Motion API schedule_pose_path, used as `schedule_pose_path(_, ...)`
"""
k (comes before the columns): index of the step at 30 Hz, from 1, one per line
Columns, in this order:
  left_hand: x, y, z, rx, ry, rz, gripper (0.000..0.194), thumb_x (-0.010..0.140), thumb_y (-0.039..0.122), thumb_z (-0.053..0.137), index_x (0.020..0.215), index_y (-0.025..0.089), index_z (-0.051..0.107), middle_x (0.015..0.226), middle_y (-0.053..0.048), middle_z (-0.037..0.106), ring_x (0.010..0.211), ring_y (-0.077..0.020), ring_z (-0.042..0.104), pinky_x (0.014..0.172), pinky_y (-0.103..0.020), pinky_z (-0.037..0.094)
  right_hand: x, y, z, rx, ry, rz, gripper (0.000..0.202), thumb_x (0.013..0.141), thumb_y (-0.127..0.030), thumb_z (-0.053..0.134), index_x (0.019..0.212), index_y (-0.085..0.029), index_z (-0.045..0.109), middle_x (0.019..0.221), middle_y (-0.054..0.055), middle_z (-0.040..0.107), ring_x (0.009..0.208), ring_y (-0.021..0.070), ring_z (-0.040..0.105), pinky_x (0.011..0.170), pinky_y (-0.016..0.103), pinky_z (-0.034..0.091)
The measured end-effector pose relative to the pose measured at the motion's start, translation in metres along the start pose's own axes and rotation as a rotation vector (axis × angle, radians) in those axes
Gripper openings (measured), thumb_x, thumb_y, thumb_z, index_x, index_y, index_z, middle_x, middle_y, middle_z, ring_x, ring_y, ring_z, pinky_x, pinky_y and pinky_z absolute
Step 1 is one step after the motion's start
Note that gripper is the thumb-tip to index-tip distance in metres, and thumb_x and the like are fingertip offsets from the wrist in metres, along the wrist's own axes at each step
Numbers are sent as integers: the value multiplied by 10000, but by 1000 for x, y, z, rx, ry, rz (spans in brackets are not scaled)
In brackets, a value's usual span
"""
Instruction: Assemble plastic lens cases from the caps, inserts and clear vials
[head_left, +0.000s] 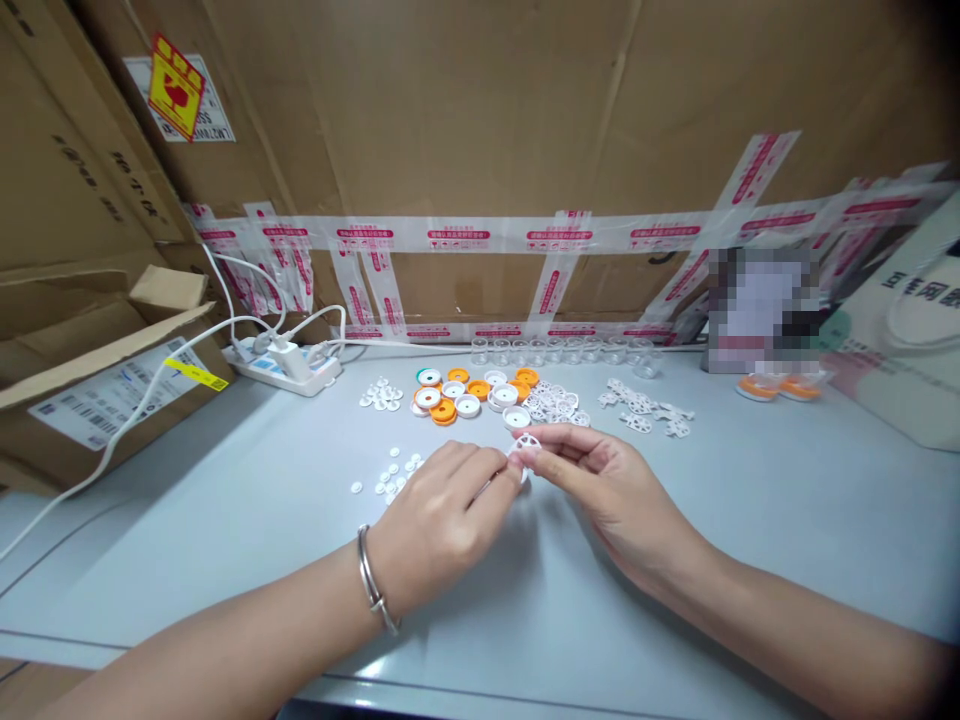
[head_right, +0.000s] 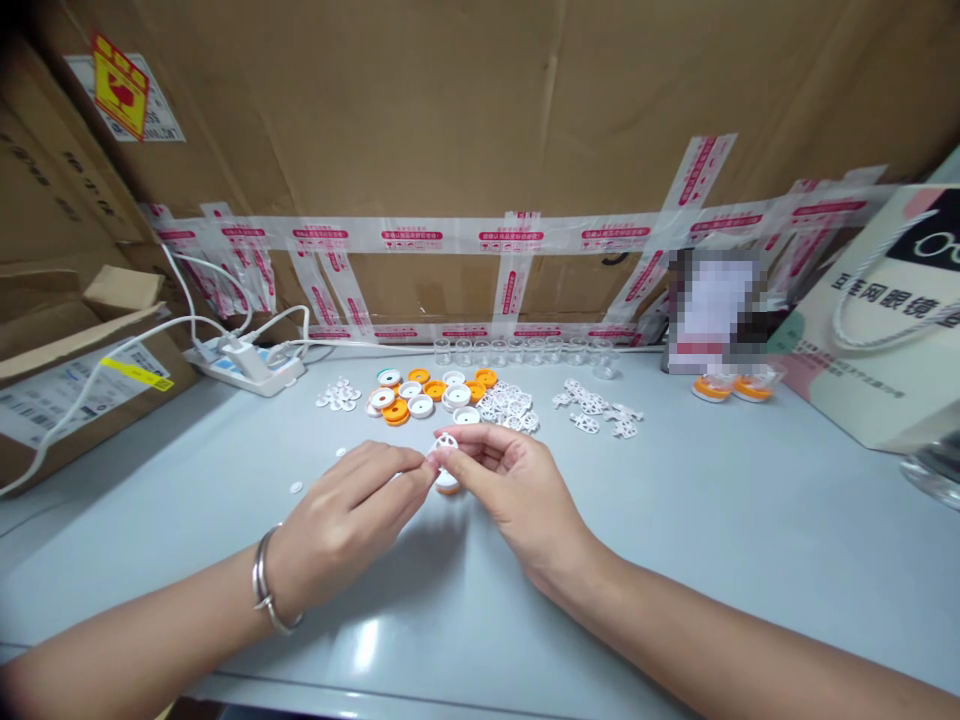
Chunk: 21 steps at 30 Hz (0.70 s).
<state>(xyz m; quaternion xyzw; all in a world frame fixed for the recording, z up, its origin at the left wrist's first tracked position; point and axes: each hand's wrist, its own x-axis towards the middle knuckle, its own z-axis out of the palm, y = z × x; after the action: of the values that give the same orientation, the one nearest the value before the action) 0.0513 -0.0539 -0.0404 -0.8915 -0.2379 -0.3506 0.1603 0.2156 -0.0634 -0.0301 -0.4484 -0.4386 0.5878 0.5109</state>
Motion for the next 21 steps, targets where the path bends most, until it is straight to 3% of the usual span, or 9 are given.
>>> schedule_pose_path(5,-2,-5,5,-186,-8,-60,83,848,116,506,885,130,579,831,-42,645,745,-133,577,662,-263,481,2,5,-4,74,-50,67,205,667,-286,727,850,-211,673,771,-11,652,718,89,574,685,213,468)
schedule_pose_path(7,-1,-7,5,-315,6,-168,80,835,150,543,909,147,573,813,-28,630,744,-117,574,673,-244,479,3,8,-6,130,-66,100,257,681,-291,719,912,-205,646,773,-12,647,703,84,574,703,222,459)
schedule_pose_path(11,2,-14,3,-552,-32,-396,319,761,245,656,1054,185,547,875,-25,593,803,-121,548,722,-254,470,3,8,-7,250,-122,141,346,688,-253,723,981,-213,543,727,-27,638,684,87,585,723,239,445)
schedule_pose_path(15,3,-18,3,-808,-97,-446,347,748,259,670,1080,236,573,954,-30,570,878,-133,536,789,-281,459,0,6,-7,313,-242,129,324,725,-208,690,968,-207,477,752,-10,643,723,99,590,743,248,431)
schedule_pose_path(21,5,-15,6,-1081,-76,-540,313,733,219,684,1032,215,592,970,-35,605,917,-147,562,804,-278,462,-3,5,-5,270,-377,83,256,798,-228,615,988,-216,444,821,7,648,745,104,592,780,280,426)
